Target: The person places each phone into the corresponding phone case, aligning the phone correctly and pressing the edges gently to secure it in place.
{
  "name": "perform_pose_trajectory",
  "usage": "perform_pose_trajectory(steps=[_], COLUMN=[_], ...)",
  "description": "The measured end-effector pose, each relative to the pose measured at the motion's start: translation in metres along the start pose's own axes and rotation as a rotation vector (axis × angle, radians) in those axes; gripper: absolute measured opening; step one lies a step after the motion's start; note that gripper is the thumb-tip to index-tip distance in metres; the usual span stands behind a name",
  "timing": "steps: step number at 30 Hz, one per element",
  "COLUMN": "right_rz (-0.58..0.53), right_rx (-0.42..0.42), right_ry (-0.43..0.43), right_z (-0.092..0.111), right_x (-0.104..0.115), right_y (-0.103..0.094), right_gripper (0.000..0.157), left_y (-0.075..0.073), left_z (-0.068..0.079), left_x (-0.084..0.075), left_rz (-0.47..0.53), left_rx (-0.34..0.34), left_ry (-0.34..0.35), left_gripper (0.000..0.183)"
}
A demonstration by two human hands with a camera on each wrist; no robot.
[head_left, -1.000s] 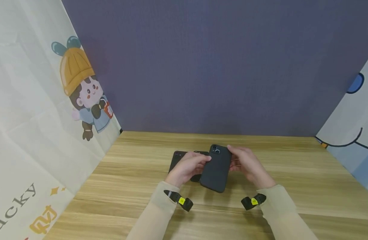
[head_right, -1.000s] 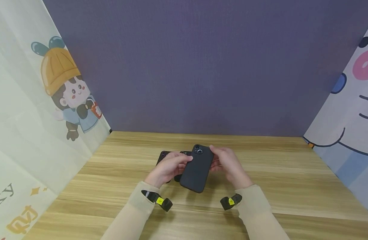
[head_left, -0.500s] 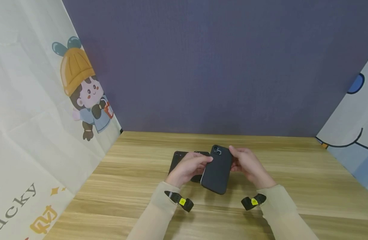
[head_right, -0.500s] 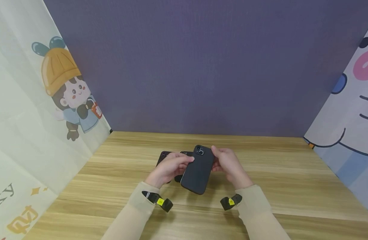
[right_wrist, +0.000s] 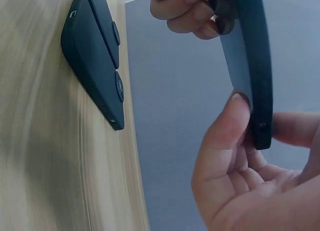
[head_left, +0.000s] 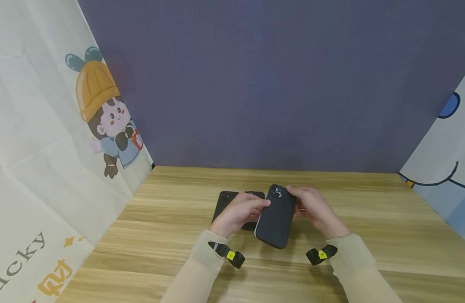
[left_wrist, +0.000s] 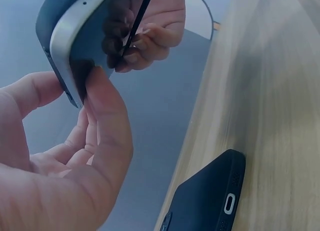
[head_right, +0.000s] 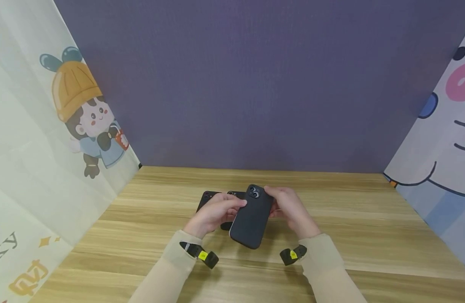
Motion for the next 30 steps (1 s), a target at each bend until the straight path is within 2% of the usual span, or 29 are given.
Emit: perform_pose_trajectory(steps=[6, 16, 20, 30], right_rz=[0.022, 0.01, -0.014, -0.021], right_rx=[0.033, 0.137, 0.171, 0.07], right_ry=[-0.011, -0.027, -0.039, -0.043], right_z=[-0.001, 0.0, 0.0, 0.001], right_x=[0.0, -0.001, -0.001, 0.001], right_y=[0.005, 0.009, 0.012, 0.01], right_gripper=[0.048, 0.042, 0.039, 0.04], left_y=[0.003, 0.008, 0.01, 0.01], left_z=[-0.001, 0.0, 0.001, 0.001], left_x=[0.0, 0.002, 0.002, 0.001], left_rz=[-0.027, -0.054, -0.063, -0.031], left_rx=[0.063, 0.154, 0.162, 0.18], left_ry=[-0.009, -0.02, -0.009, -0.026], left_gripper=[0.019, 0.022, 0.022, 0.02])
Point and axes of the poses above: each hand's wrist, its own z-axis away from the middle knuckle, its own y-axis out of the palm, x = y × z, the point moved 5 cm from there along -z, towards the middle knuckle, and after that the axes turned 10 degrees about x, right-handed, at the moved point
